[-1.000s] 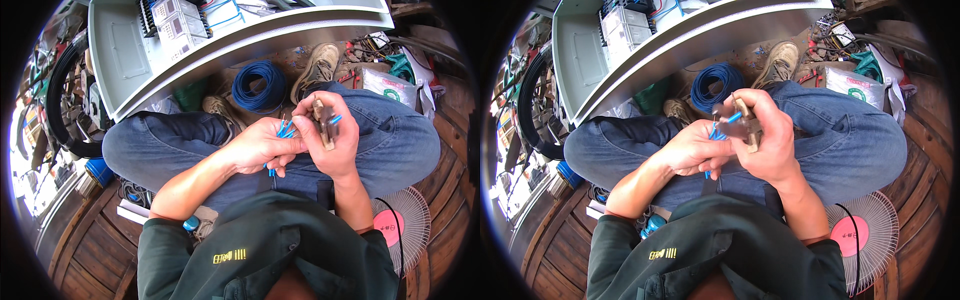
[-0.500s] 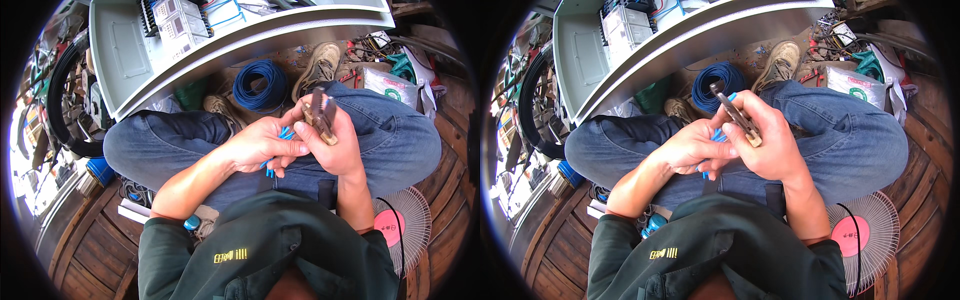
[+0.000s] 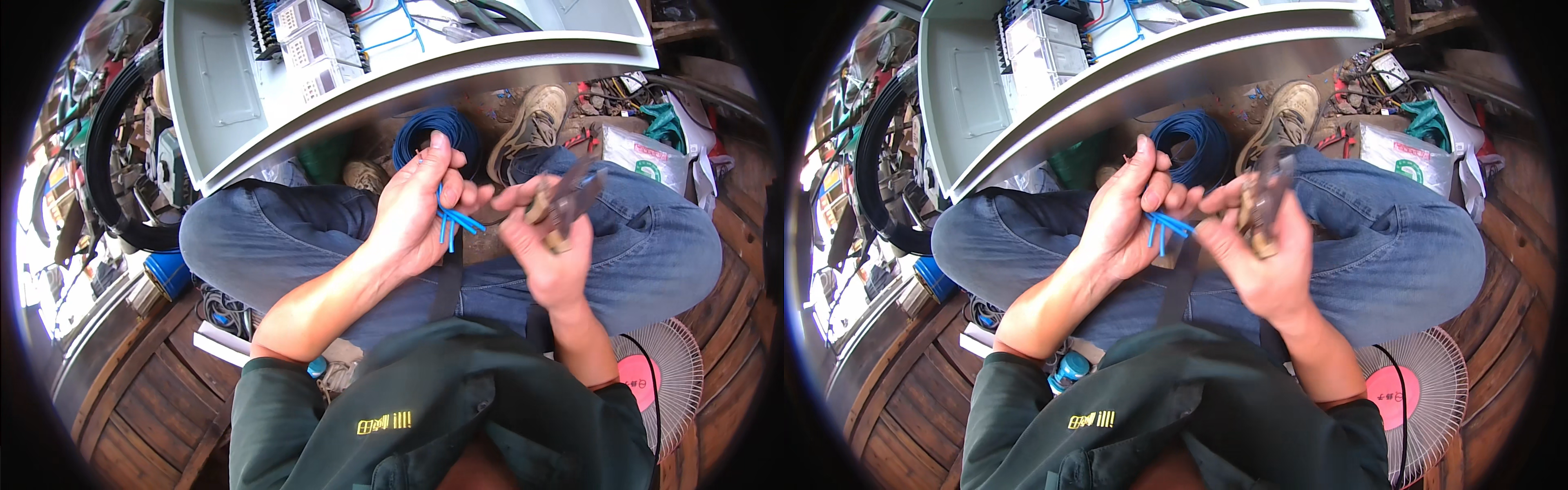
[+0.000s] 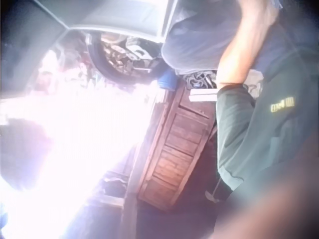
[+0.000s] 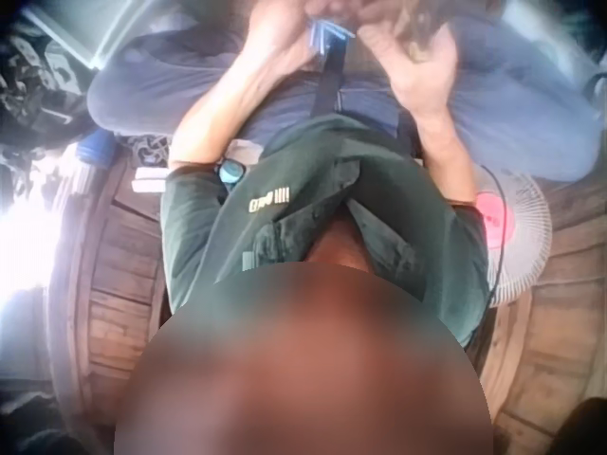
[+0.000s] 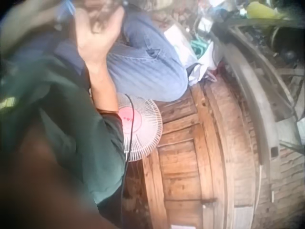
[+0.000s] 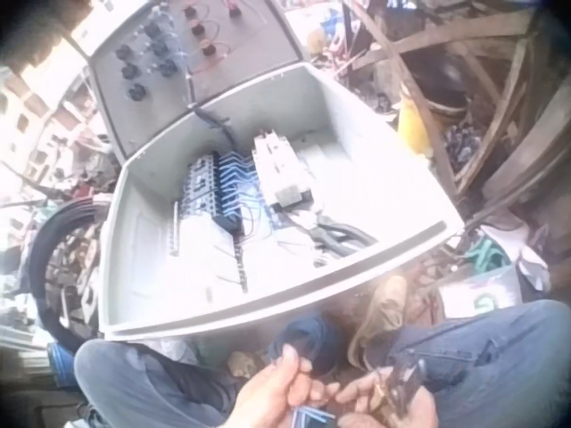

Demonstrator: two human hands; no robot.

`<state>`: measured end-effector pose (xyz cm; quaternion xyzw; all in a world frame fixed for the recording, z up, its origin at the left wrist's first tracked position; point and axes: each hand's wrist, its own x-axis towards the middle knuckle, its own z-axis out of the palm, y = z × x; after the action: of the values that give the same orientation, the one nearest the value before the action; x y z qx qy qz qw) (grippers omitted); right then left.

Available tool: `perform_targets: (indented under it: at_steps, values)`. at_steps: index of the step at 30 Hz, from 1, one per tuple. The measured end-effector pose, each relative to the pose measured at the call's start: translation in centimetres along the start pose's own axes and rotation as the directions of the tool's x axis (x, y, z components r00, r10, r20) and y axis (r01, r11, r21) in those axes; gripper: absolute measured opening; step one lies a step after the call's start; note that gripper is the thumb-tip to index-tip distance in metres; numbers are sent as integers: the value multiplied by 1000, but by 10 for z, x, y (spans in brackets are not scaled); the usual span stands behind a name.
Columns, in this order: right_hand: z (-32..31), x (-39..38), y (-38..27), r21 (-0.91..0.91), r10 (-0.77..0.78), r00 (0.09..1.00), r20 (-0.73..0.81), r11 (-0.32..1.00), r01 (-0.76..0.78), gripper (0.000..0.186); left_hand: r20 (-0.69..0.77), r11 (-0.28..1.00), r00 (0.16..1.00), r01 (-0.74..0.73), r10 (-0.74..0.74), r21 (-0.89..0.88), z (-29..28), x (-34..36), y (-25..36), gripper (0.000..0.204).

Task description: The person strips the insulation from several blue wires using pliers and then inserts the stripped ends into terminals inside an open electrical box. The person repeats this process for multiple wires.

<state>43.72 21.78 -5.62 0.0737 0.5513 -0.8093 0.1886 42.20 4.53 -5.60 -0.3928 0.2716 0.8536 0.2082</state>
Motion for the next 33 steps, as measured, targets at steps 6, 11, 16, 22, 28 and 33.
perform_targets:
  at_steps: [6,11,16,22,28,33]
  values:
    - [14,-8,25,-524,-163,983,81,832,181,55,-60,978,997,-57,46,-199,0,7,-15,31]
    - [12,0,23,-508,-133,991,-18,855,105,30,67,950,997,-22,45,-312,2,12,-22,31]
    - [3,7,14,-162,91,991,-101,981,-107,14,227,978,957,-147,178,-148,0,4,-23,20]
    - [-3,10,4,-118,204,976,-71,970,-211,16,143,980,982,-142,122,137,-6,4,-11,19]
    - [-11,16,-1,-224,328,945,-2,921,-320,14,602,-332,752,-515,268,791,3,-15,38,56]
    - [-8,15,2,-328,352,934,61,891,-315,12,588,-543,797,-556,-134,630,15,-24,22,53]
